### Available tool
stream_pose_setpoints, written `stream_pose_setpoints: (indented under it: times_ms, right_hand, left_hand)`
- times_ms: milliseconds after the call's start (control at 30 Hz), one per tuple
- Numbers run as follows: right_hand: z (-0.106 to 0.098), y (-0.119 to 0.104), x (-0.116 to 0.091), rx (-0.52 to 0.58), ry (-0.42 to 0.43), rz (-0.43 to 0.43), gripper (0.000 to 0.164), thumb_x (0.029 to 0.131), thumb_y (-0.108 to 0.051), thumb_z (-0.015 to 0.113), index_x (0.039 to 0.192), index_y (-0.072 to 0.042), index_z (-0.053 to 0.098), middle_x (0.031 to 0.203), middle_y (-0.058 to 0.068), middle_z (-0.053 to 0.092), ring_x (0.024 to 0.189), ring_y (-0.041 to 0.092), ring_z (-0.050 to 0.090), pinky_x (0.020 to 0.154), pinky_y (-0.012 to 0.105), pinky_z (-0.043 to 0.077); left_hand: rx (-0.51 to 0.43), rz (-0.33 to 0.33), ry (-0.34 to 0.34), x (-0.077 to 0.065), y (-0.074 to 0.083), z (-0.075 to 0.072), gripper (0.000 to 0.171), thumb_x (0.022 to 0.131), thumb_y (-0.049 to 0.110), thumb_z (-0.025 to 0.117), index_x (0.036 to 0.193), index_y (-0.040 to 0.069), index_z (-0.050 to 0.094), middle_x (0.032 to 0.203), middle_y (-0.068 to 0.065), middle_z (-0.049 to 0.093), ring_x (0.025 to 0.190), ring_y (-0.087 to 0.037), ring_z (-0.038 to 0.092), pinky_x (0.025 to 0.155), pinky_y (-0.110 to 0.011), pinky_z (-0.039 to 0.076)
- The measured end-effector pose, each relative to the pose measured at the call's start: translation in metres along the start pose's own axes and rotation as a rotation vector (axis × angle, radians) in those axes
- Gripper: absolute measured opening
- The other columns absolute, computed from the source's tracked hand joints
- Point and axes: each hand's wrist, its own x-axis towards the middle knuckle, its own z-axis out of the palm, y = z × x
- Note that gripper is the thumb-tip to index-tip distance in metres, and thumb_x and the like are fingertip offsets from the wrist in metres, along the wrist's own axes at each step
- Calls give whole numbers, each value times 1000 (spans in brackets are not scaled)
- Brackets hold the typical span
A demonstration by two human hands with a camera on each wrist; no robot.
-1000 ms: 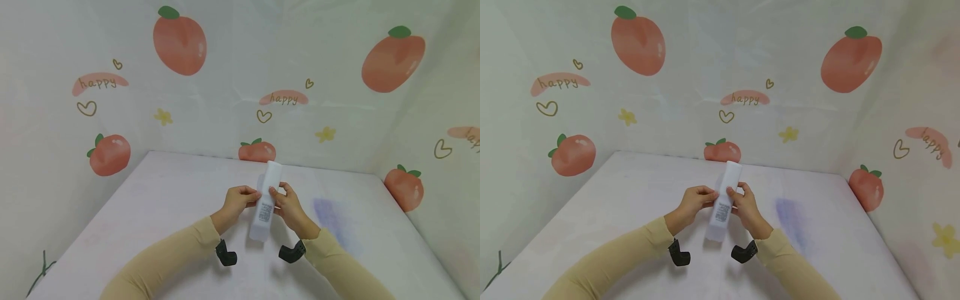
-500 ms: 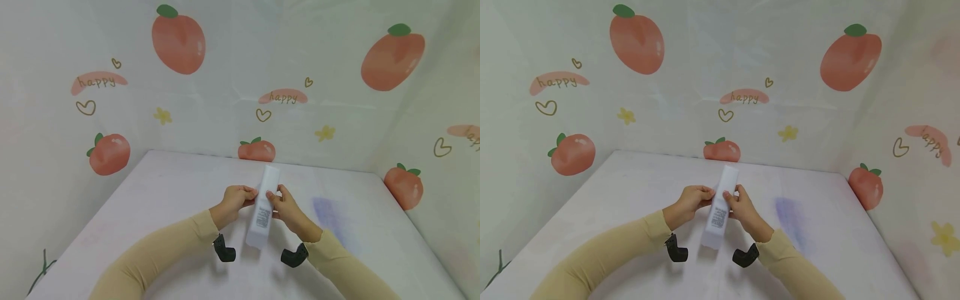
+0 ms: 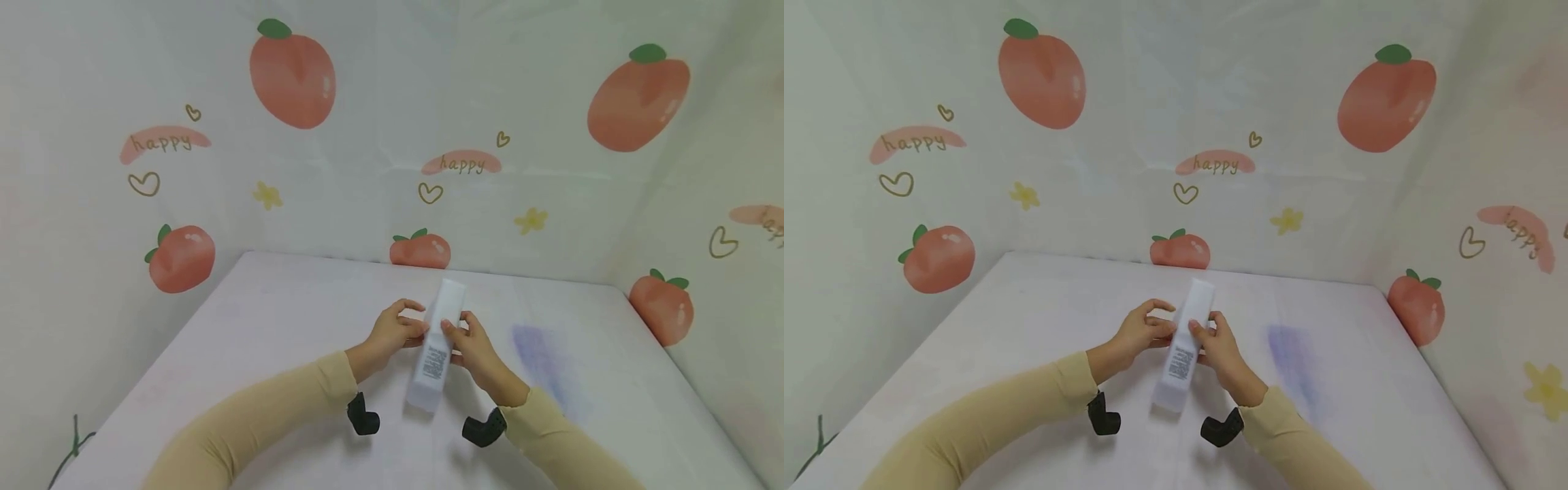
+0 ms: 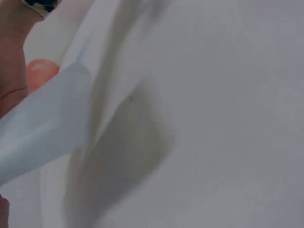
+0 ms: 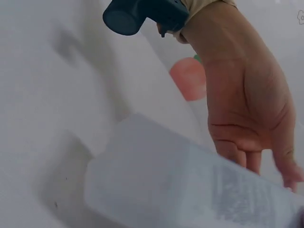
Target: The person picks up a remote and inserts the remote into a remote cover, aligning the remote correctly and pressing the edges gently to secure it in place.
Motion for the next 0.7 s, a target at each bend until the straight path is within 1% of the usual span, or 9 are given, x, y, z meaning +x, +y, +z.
stream_pose_setpoints:
  times_ms: [100, 200, 300, 400, 467, 533, 567, 633, 700]
  right_hand:
    - [-2, 0, 3, -16, -7, 11, 40, 101, -24, 53, 130, -2, 36, 116, 18, 59, 90, 17, 65, 81, 41, 56]
    - [-3, -3, 4, -22, -43, 4, 40, 101, -25, 53, 130, -3, 37, 117, 16, 58, 91, 17, 64, 81, 40, 56]
    - [-3, -7, 4, -31, -84, -8, 40, 102, -27, 50, 131, -4, 38, 119, 15, 55, 92, 17, 62, 79, 37, 55]
    - [-4, -10, 5, -9, -110, -5, 47, 103, -29, 47, 140, -7, 30, 126, 19, 50, 97, 19, 62, 83, 37, 54]
    - [-4, -10, 5, 49, -118, 18, 51, 103, -29, 46, 144, -5, 26, 130, 20, 47, 102, 19, 61, 88, 36, 54]
    - [-3, -8, 5, 124, -121, 46, 51, 103, -26, 47, 143, -1, 27, 129, 17, 49, 103, 18, 61, 91, 32, 52]
    - [-2, -7, 5, 159, -113, 52, 48, 103, -24, 49, 139, 1, 32, 126, 13, 52, 103, 16, 61, 91, 30, 52]
    - [1, -3, 5, 218, -78, 48, 32, 102, -18, 50, 124, 4, 46, 114, 6, 59, 98, 12, 62, 88, 26, 52]
    - [6, 0, 4, 258, -19, 25, 15, 101, -15, 51, 108, -2, 54, 100, -1, 61, 90, 10, 61, 82, 25, 51]
  left_hand:
    - [52, 39, -53, 0, 0, 0, 47, 86, 10, 73, 129, 10, 53, 102, -15, 66, 85, -17, 65, 82, -37, 58]
    - [102, 33, -84, 1, 1, 1, 52, 84, 14, 76, 130, 8, 52, 105, -14, 62, 89, -19, 63, 83, -38, 57]
    - [124, 19, -96, 2, 0, 1, 52, 83, 15, 78, 127, 6, 52, 102, -13, 63, 88, -18, 63, 81, -36, 57]
    - [107, 13, -78, 3, 0, 1, 51, 82, 16, 78, 126, 5, 54, 102, -12, 68, 88, -17, 65, 79, -35, 57]
    - [88, 12, -42, 3, 1, 0, 53, 82, 17, 78, 128, 6, 54, 104, -12, 70, 89, -17, 66, 80, -35, 57]
    - [77, 19, 2, 4, 4, -1, 54, 82, 16, 78, 129, 6, 54, 106, -13, 70, 90, -17, 66, 81, -35, 56]
    - [76, 24, 23, 4, 5, -1, 55, 82, 16, 78, 130, 6, 54, 108, -13, 69, 91, -17, 66, 82, -35, 56]
    - [71, 29, 50, 4, 6, 0, 56, 82, 16, 78, 131, 5, 53, 110, -13, 69, 92, -17, 65, 84, -35, 55]
    - [65, 33, 55, 4, 8, 1, 55, 83, 15, 77, 131, 5, 53, 111, -14, 68, 92, -17, 65, 83, -36, 55]
